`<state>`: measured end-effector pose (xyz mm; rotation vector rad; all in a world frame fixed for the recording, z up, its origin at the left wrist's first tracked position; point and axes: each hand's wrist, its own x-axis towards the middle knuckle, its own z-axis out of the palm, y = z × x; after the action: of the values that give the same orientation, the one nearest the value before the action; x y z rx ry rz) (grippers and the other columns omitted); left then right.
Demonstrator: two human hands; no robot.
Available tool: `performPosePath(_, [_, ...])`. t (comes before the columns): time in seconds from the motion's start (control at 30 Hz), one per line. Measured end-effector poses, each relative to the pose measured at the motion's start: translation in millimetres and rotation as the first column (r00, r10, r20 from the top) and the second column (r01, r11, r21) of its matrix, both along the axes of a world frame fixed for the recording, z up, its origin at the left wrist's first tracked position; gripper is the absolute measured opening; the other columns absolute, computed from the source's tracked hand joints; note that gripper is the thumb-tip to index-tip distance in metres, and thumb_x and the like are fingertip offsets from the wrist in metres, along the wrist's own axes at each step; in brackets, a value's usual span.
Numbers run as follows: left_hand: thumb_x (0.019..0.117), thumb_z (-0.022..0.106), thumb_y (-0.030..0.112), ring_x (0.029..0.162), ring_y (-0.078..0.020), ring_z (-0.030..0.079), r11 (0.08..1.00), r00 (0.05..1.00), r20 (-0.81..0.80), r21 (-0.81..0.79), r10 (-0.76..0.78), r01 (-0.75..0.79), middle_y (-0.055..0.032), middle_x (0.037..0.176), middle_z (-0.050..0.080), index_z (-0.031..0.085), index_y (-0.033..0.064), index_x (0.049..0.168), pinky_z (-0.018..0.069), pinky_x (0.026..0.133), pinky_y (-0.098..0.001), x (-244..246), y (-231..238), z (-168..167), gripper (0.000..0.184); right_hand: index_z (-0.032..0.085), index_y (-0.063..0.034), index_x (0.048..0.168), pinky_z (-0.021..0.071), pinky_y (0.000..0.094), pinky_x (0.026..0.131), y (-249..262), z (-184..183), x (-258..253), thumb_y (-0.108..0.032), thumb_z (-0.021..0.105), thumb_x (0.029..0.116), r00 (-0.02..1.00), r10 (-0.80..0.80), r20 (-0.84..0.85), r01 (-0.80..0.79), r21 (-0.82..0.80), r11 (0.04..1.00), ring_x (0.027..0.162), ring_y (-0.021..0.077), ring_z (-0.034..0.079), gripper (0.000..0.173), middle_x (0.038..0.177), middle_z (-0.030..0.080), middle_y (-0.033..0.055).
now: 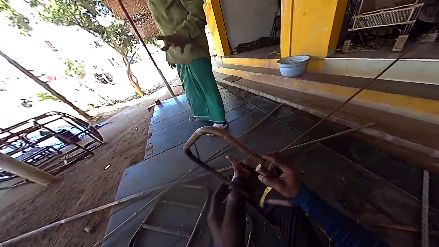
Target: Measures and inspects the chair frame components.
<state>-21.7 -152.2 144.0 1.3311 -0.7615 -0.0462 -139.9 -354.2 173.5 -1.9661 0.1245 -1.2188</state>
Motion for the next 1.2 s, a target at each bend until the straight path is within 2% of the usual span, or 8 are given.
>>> performPosePath(0.13, [0.1015,0.064,0.035,0.106,-0.0239,0.072,0.974,0.970,-0.108,-0.083,-0.218,0.210,-0.0155,0.117,0.073,0.064,-0.0058,0.129,0.0610,0.094,-0.0397,-18.6,-28.5,1.9,0.049,0.068,-0.0136,0.131,0.0638,0.0365,0.085,36.4,-22.0,17.3,-0.022,0.085,0.0826,0.995,-0.038,-0.092,0.018,-0.209,0.978,0.106,0.0127,0.068,0.052,0.126,0.067,0.0044])
performPosePath(0.27, [0.1000,0.065,0.016,0.093,-0.0242,0.074,0.987,0.951,-0.281,-0.133,-0.128,0.093,-0.0181,0.101,0.075,0.071,-0.0074,0.115,0.0629,0.087,-0.0379,-25.8,-19.9,-25.5,0.028,0.069,-0.0154,0.131,0.0645,0.0373,0.077,57.3,-51.3,15.8,-0.022,0.082,0.0843,0.980,-0.061,-0.187,0.010,-0.266,0.964,0.103,0.0119,0.070,0.049,0.129,0.067,0.0032])
performPosePath(0.53, [0.1042,0.059,0.015,0.077,-0.0192,0.073,0.959,0.827,-0.524,-0.063,0.203,-0.275,-0.0137,0.088,0.074,0.072,-0.0054,0.107,0.0643,0.074,-0.0358,-41.9,29.0,-54.1,0.025,0.069,-0.0195,0.132,0.0629,0.0409,0.075,104.3,-67.6,28.4,-0.029,0.080,0.0872,0.862,0.153,-0.483,-0.319,-0.283,0.904,0.104,0.0163,0.071,0.047,0.132,0.067,0.0030])
performPosePath(0.73, [0.1101,0.046,0.019,0.095,-0.0369,0.076,0.957,0.759,-0.638,-0.116,0.132,-0.264,-0.0264,0.105,0.074,0.060,-0.0118,0.123,0.0636,0.087,-0.0497,-51.1,73.0,-87.7,0.036,0.077,-0.0147,0.109,0.0596,0.0379,0.065,76.1,-50.8,-23.9,-0.060,0.067,0.0917,0.813,0.055,-0.580,-0.308,-0.347,0.886,0.078,0.0146,0.068,0.050,0.089,0.069,0.0002])
performPosePath(0.87, [0.1091,0.049,0.026,0.096,-0.0375,0.075,0.975,0.788,-0.609,-0.112,0.086,-0.193,-0.0268,0.107,0.073,0.059,-0.0101,0.124,0.0630,0.088,-0.0490,-63.0,92.4,-105.4,0.040,0.077,-0.0218,0.096,0.0566,0.0444,0.057,-4.2,-47.3,-121.6,-0.072,0.067,0.0846,0.502,-0.116,-0.857,-0.233,-0.264,0.936,0.062,0.0143,0.063,0.053,0.072,0.066,-0.0048])
performPosePath(0.97, [0.1104,0.042,0.030,0.101,-0.0370,0.073,0.977,0.748,-0.658,-0.092,0.087,-0.193,-0.0259,0.110,0.072,0.054,-0.0095,0.128,0.0613,0.091,-0.0494,-76.6,101.2,-113.4,0.045,0.077,-0.0201,0.097,0.0558,0.0592,0.078,-49.3,-76.0,-199.1,-0.074,0.066,0.0851,-0.069,-0.162,-0.984,-0.110,-0.154,0.982,0.082,0.0291,0.071,0.056,0.081,0.072,0.0065])
performPosePath(1.03, [0.1089,0.033,0.028,0.094,-0.0344,0.075,0.960,0.652,-0.742,-0.044,0.154,-0.277,-0.0229,0.102,0.074,0.054,-0.0072,0.122,0.0625,0.086,-0.0491,-82.7,99.2,-120.1,0.043,0.076,-0.0142,0.102,0.0548,0.0589,0.083,-44.5,-100.4,-233.3,-0.069,0.064,0.0900,-0.202,-0.053,-0.978,-0.041,-0.046,0.998,0.090,0.0331,0.070,0.058,0.089,0.073,0.0123])
performPosePath(1.2, [0.1089,0.039,0.026,0.078,-0.0332,0.075,0.885,0.313,-0.897,0.153,0.311,-0.441,-0.0179,0.085,0.074,0.055,-0.0015,0.102,0.0637,0.073,-0.0500,-89.3,89.7,-128.1,0.033,0.070,-0.0117,0.130,0.0529,0.0539,0.102,28.9,-153.0,-243.1,-0.063,0.072,0.0877,0.089,0.202,-0.975,0.172,0.214,0.961,0.114,0.0295,0.068,0.066,0.125,0.070,0.0139])
